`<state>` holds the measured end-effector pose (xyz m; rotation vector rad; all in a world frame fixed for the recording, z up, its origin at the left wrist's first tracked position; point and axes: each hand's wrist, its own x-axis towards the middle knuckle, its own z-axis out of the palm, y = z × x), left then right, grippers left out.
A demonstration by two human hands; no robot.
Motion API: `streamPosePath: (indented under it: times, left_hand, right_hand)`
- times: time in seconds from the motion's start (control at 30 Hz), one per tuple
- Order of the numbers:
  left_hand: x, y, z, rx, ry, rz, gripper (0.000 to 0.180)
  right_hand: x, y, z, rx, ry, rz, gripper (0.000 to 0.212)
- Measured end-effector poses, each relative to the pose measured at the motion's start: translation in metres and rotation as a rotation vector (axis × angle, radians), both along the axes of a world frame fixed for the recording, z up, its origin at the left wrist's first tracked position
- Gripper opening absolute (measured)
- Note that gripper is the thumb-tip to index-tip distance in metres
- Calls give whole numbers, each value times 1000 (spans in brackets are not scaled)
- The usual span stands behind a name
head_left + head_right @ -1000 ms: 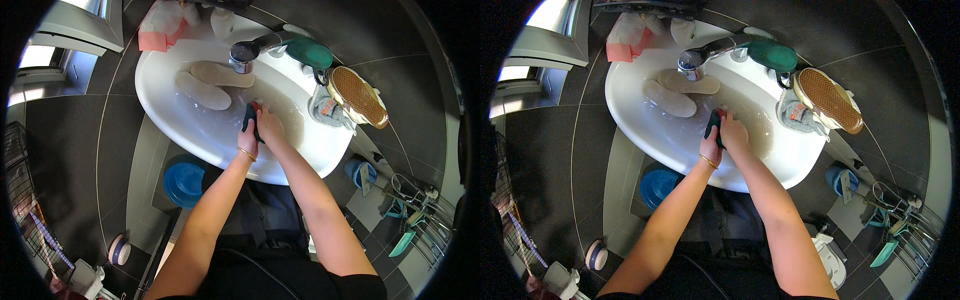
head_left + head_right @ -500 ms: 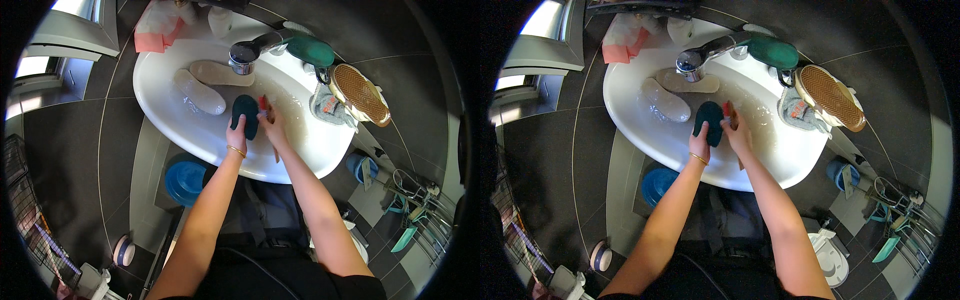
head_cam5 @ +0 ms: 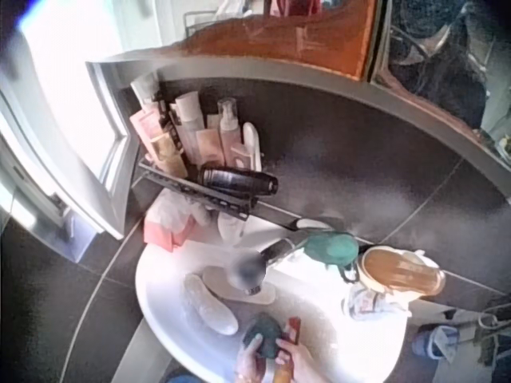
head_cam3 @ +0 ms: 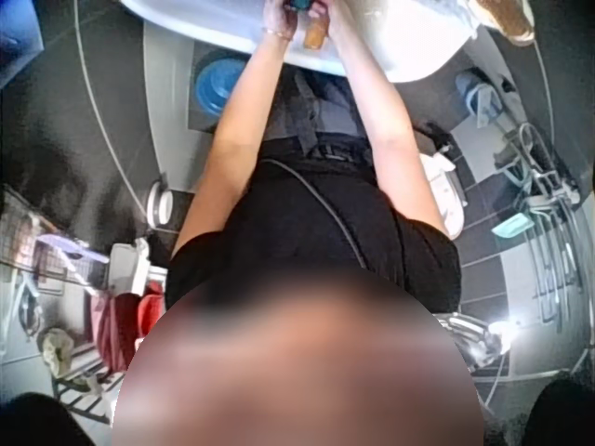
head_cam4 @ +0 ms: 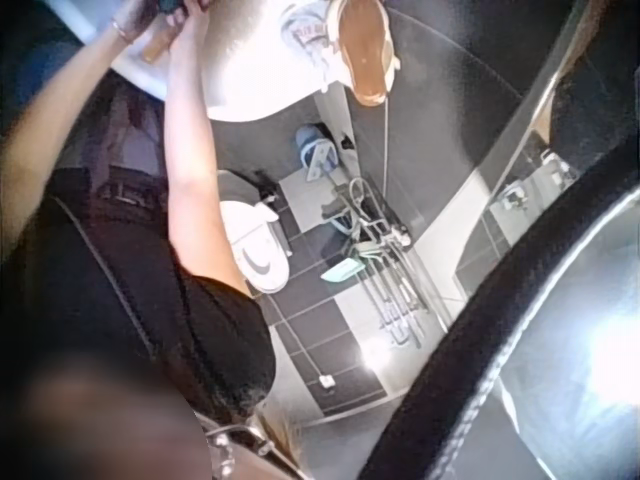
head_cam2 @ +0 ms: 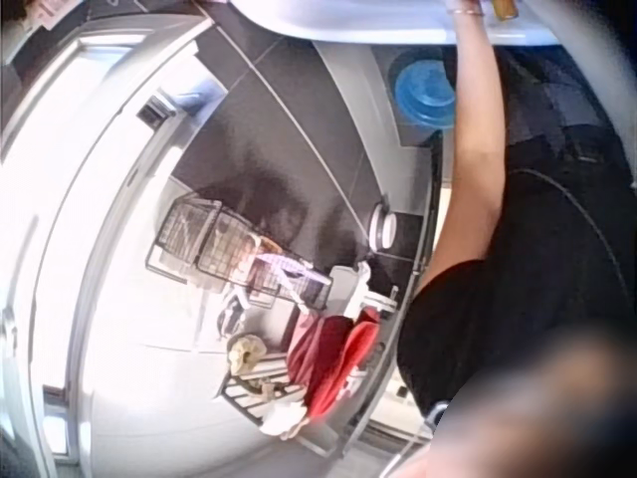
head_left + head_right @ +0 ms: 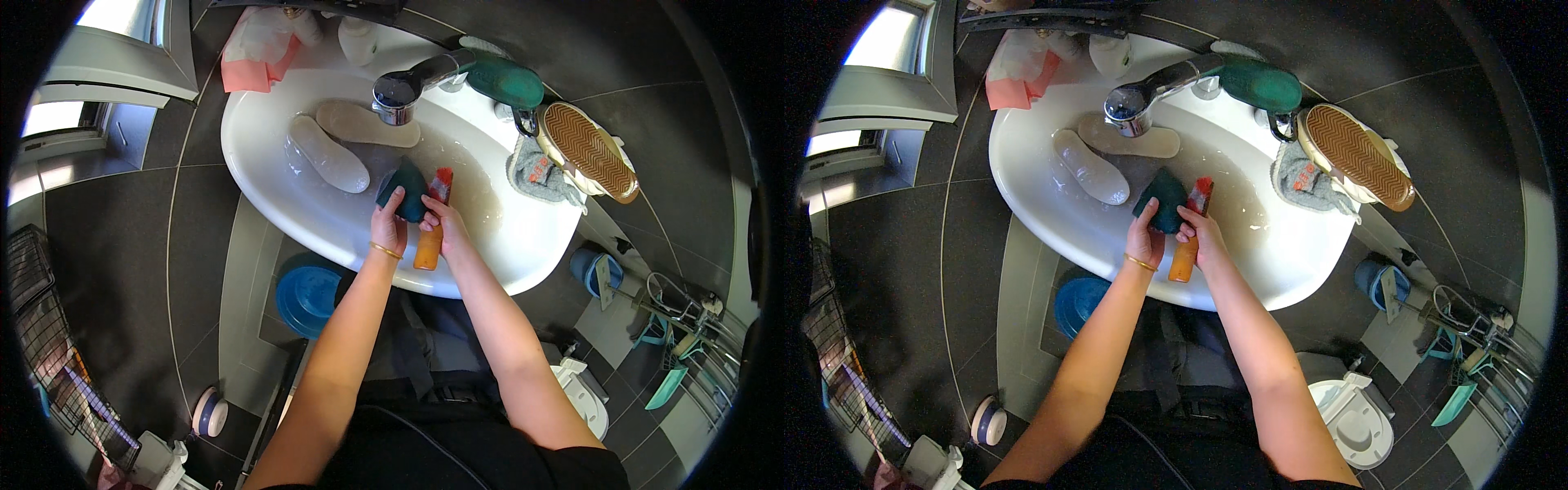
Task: The person scrubs a white sneaker and its insole in a bathroom sink using a brush and running water. They rinse the shoe and insole, then scrub a teal slipper and its insole in the same manner. The cleaned items remain in the sink at the end of the clip.
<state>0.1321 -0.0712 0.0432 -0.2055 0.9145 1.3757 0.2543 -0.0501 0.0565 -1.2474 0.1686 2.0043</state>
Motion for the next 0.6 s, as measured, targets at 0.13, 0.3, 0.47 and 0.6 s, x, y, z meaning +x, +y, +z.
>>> streamPosePath:
  times: [0.13, 0.3, 0.47, 0.6]
  left_hand:
    - [-1, -2, -7, -23, -127, -52, 27]
    - [2, -2, -15, -194, 242, 28, 42]
    - [26, -3, 12, -235, 222, 29, 53]
    - [11, 1, -25, -405, 551, -140, 52]
  right_hand:
    - [8, -6, -14, -12, 23, -6, 22]
    - [-10, -6, 17, 578, -1253, 888, 54]
    - [-26, 17, 33, 564, -1397, 1253, 56]
    - [-42, 20, 38, 602, -1434, 1325, 52]
